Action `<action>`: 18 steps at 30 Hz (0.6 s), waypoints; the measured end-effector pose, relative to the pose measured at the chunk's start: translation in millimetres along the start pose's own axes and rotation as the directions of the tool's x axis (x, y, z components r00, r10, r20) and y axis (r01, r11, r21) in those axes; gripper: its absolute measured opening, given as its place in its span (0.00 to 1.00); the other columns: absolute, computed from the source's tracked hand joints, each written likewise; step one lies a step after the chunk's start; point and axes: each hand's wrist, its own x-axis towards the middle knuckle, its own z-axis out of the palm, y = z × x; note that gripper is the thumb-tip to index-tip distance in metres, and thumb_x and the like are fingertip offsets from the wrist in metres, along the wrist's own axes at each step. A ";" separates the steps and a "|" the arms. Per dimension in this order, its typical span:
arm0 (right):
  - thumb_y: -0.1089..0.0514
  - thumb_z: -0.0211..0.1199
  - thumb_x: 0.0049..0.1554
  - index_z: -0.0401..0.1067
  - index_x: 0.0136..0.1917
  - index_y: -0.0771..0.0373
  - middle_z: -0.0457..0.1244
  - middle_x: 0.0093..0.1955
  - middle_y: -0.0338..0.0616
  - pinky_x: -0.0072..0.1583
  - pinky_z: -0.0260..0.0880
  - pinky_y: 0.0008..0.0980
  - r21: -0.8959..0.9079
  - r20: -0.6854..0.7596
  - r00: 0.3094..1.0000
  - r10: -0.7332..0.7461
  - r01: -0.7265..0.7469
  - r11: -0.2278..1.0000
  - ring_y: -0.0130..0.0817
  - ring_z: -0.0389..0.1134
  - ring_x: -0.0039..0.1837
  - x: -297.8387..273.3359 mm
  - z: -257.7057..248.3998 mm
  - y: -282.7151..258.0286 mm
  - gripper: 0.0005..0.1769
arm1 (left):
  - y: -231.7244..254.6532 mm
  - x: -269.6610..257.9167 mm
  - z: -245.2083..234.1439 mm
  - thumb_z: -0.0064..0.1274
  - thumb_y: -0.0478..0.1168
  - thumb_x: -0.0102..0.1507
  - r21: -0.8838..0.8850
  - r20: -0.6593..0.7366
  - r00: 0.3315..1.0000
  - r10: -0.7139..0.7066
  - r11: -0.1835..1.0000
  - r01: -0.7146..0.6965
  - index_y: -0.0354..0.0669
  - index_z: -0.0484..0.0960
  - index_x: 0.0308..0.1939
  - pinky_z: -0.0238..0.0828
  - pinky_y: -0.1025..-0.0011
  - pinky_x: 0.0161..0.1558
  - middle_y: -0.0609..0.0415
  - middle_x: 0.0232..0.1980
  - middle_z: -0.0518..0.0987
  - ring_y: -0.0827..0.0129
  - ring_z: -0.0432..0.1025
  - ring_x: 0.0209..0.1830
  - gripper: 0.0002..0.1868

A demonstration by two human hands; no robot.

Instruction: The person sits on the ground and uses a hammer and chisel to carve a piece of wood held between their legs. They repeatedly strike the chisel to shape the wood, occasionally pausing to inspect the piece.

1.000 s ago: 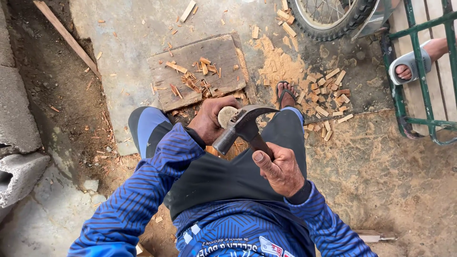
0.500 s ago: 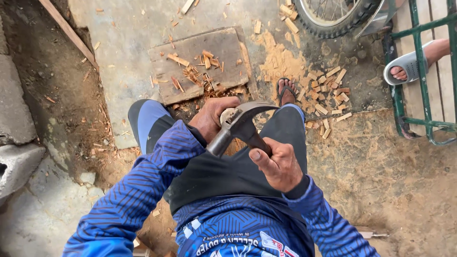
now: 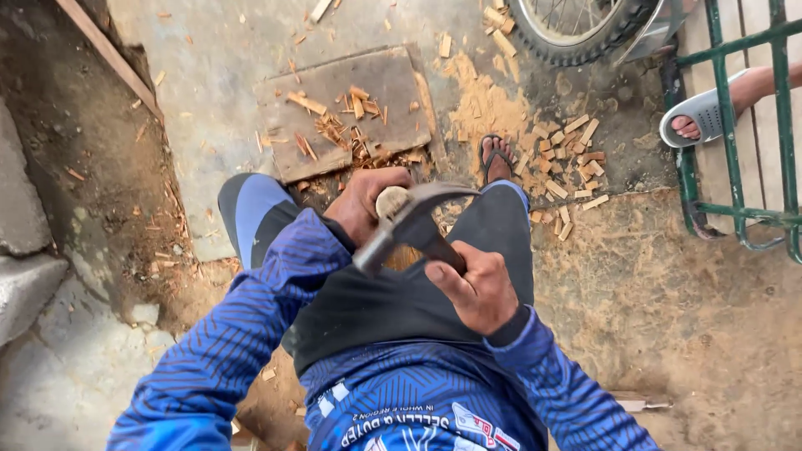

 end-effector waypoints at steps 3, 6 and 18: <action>0.23 0.57 0.55 0.71 0.36 0.64 0.58 0.26 0.46 0.37 0.61 0.38 -0.262 -0.053 0.997 -0.057 0.041 0.964 0.30 0.58 0.31 16.2 -1.3 0.0 0.39 | -6.0 -7.7 1.9 0.57 0.37 0.56 -0.288 0.078 0.906 -0.417 0.860 0.421 0.39 0.79 0.36 0.63 0.67 0.30 0.57 0.27 0.75 0.73 0.70 0.29 0.08; 0.23 0.59 0.54 0.71 0.36 0.66 0.55 0.26 0.53 0.36 0.61 0.41 -0.184 -0.039 0.999 -0.007 0.000 0.983 0.40 0.54 0.33 1.1 3.7 -8.3 0.40 | 7.5 0.5 -4.4 0.64 0.36 0.51 -0.063 0.000 0.998 0.066 0.996 -0.066 0.39 0.77 0.38 0.67 0.70 0.33 0.59 0.31 0.75 0.76 0.69 0.33 0.15; 0.26 0.57 0.57 0.75 0.40 0.63 0.60 0.28 0.50 0.38 0.62 0.40 -0.361 -0.079 0.995 -0.063 0.030 0.932 0.29 0.60 0.32 17.8 3.0 -4.9 0.36 | -19.8 -4.3 -3.7 0.60 0.35 0.44 -0.239 0.026 1.000 0.007 0.971 -0.001 0.36 0.77 0.43 0.66 0.72 0.39 0.61 0.35 0.74 0.76 0.68 0.38 0.23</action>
